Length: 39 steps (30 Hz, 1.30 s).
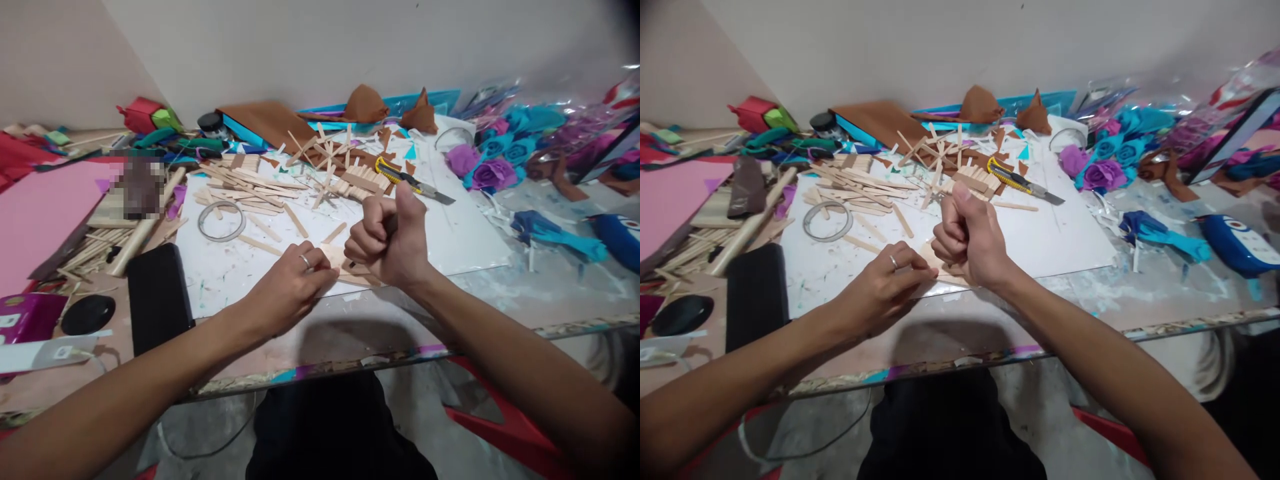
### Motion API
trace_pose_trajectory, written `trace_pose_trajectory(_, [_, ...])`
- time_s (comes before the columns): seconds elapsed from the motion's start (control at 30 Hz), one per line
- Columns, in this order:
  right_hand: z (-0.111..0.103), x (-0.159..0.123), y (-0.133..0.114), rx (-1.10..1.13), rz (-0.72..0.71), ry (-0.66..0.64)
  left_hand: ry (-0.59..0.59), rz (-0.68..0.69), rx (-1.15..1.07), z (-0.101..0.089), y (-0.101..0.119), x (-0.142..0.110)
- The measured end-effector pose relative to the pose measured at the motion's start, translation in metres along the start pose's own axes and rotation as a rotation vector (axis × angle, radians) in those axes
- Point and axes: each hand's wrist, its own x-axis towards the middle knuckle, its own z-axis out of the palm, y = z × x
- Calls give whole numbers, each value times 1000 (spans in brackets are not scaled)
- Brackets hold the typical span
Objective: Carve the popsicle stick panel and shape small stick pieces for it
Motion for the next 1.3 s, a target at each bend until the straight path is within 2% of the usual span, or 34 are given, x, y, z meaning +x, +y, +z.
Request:
trace_pose_trajectory(0.17, [8,0,-1,-84,51,-32,-3,3,41,6,0,-4])
trace_pose_trajectory(0.33, [16,6,-2,-124,157,88,-18,7,22,7,-3,-5])
trace_pose_trajectory(0.57, [16,9,2,-36,133,56,-15,-17,-116,11,-5,-7])
trace_pose_trajectory(0.97, [17,13,3,-30,141,133,40,17,-18,11,-2,-1])
trace_pose_trajectory(1.3, [14,17,1,-5,161,162,20,9,8,13,-4,-1])
